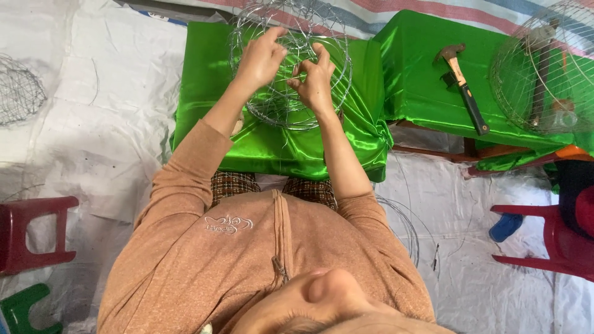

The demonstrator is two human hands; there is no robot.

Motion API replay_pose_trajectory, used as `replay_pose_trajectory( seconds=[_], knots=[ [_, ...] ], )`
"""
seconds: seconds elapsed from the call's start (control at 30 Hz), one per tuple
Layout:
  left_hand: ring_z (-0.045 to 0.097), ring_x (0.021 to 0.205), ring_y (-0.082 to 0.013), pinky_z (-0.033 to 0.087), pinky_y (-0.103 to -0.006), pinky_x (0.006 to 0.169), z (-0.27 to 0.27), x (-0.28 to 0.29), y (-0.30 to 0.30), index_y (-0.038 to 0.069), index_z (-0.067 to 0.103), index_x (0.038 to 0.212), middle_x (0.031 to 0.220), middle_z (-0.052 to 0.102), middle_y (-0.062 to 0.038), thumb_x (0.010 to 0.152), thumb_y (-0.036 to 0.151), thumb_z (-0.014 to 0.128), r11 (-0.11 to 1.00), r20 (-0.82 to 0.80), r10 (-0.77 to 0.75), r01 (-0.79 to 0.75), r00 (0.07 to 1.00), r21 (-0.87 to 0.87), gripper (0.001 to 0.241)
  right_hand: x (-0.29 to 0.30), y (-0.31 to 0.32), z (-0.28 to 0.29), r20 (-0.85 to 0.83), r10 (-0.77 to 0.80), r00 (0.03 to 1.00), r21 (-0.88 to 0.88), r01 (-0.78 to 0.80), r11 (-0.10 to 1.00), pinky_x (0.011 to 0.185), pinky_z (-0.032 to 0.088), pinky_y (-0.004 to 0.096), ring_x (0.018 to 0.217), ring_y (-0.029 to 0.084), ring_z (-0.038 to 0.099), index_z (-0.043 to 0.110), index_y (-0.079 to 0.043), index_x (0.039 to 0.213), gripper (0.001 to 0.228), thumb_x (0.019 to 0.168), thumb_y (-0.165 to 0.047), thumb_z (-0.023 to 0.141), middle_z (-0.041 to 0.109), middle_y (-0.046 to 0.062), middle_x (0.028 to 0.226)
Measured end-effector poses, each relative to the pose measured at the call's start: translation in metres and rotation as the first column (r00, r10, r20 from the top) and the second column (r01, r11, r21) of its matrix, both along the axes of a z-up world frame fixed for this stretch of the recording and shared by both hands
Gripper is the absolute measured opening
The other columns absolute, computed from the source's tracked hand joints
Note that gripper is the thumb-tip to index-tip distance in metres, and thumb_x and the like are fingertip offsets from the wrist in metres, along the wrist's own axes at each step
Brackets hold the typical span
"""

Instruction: Assembling a wire frame by hand and using pliers to twist and connect wire segments.

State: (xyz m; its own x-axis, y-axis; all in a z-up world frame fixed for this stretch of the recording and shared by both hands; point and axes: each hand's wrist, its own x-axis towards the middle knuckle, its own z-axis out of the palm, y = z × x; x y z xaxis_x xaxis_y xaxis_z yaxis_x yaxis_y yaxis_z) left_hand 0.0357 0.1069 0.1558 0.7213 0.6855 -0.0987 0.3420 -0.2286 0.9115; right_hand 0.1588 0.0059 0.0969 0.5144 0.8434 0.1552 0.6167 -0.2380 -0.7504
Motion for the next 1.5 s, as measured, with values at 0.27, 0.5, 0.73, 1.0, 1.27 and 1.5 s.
replay_pose_trajectory(
  seconds=[0.27,0.5,0.73,1.0,1.27,1.5],
  knots=[
    [0.039,0.127,-0.0307,0.044,-0.0463,0.103,-0.038,-0.023,0.008,0.016,0.077,0.104,0.140,0.047,-0.010,0.077,0.029,0.093,0.118,0.054,-0.020,-0.051,0.998,0.992,0.035,-0.008,-0.007,0.010,-0.001,-0.008,1.000,-0.011,0.008,1.000,0.110,0.038,0.061,0.140,0.040,0.030,0.065,-0.012,0.076,0.021,0.082,-0.009,0.085,0.030,0.018,0.157],
    [0.057,0.109,-0.0181,0.040,-0.0445,0.102,-0.020,-0.001,0.023,0.018,0.074,0.077,0.122,0.069,0.002,0.084,0.028,0.090,-0.015,0.056,-0.106,-0.058,0.993,0.998,0.020,-0.012,-0.009,0.014,0.034,-0.007,0.999,-0.037,0.008,0.999,0.093,0.056,0.055,0.139,0.040,0.034,0.064,-0.010,0.075,0.018,0.077,-0.001,0.079,0.032,0.017,0.157],
    [0.047,0.121,-0.0278,0.036,-0.0502,0.097,-0.024,0.031,0.024,0.010,0.070,0.073,0.134,0.059,-0.006,0.079,0.010,0.087,0.324,0.025,0.082,-0.051,0.996,0.945,0.018,-0.021,-0.015,0.022,0.069,0.033,0.997,-0.085,-0.027,0.996,0.103,0.047,0.067,0.144,0.040,0.031,0.063,-0.008,0.072,0.019,0.076,0.004,0.076,0.029,0.015,0.161],
    [0.053,0.107,-0.0229,0.048,-0.0368,0.081,-0.027,0.032,0.031,0.011,0.070,0.076,0.124,0.060,-0.003,0.078,0.013,0.087,0.388,0.004,0.120,-0.051,0.993,0.920,0.017,-0.019,-0.015,0.008,0.232,0.016,0.973,-0.011,-0.014,1.000,0.102,0.052,0.064,0.136,0.048,0.036,0.074,-0.003,0.074,0.011,0.078,-0.001,0.084,0.027,0.023,0.159],
    [0.042,0.134,-0.0276,0.038,-0.0626,0.106,-0.009,0.031,0.018,0.001,0.070,0.094,0.153,0.040,-0.007,0.091,-0.003,0.066,0.617,-0.035,0.099,-0.034,0.994,0.787,0.007,-0.038,-0.058,-0.013,0.563,-0.250,0.788,0.408,-0.002,0.913,0.087,0.053,0.047,0.122,0.038,0.041,0.072,-0.019,0.100,0.014,0.091,-0.014,0.081,0.040,0.015,0.147],
    [0.038,0.128,-0.0274,0.045,-0.0457,0.091,-0.007,0.033,0.017,0.015,0.073,0.076,0.153,0.038,-0.006,0.086,0.019,0.077,0.320,-0.305,0.239,0.222,0.922,0.921,0.011,-0.044,-0.016,-0.025,0.774,-0.131,0.619,0.013,0.191,0.981,0.111,0.033,0.053,0.147,0.040,0.028,0.078,-0.017,0.096,0.031,0.088,-0.047,0.081,0.010,0.002,0.167]
  ],
)
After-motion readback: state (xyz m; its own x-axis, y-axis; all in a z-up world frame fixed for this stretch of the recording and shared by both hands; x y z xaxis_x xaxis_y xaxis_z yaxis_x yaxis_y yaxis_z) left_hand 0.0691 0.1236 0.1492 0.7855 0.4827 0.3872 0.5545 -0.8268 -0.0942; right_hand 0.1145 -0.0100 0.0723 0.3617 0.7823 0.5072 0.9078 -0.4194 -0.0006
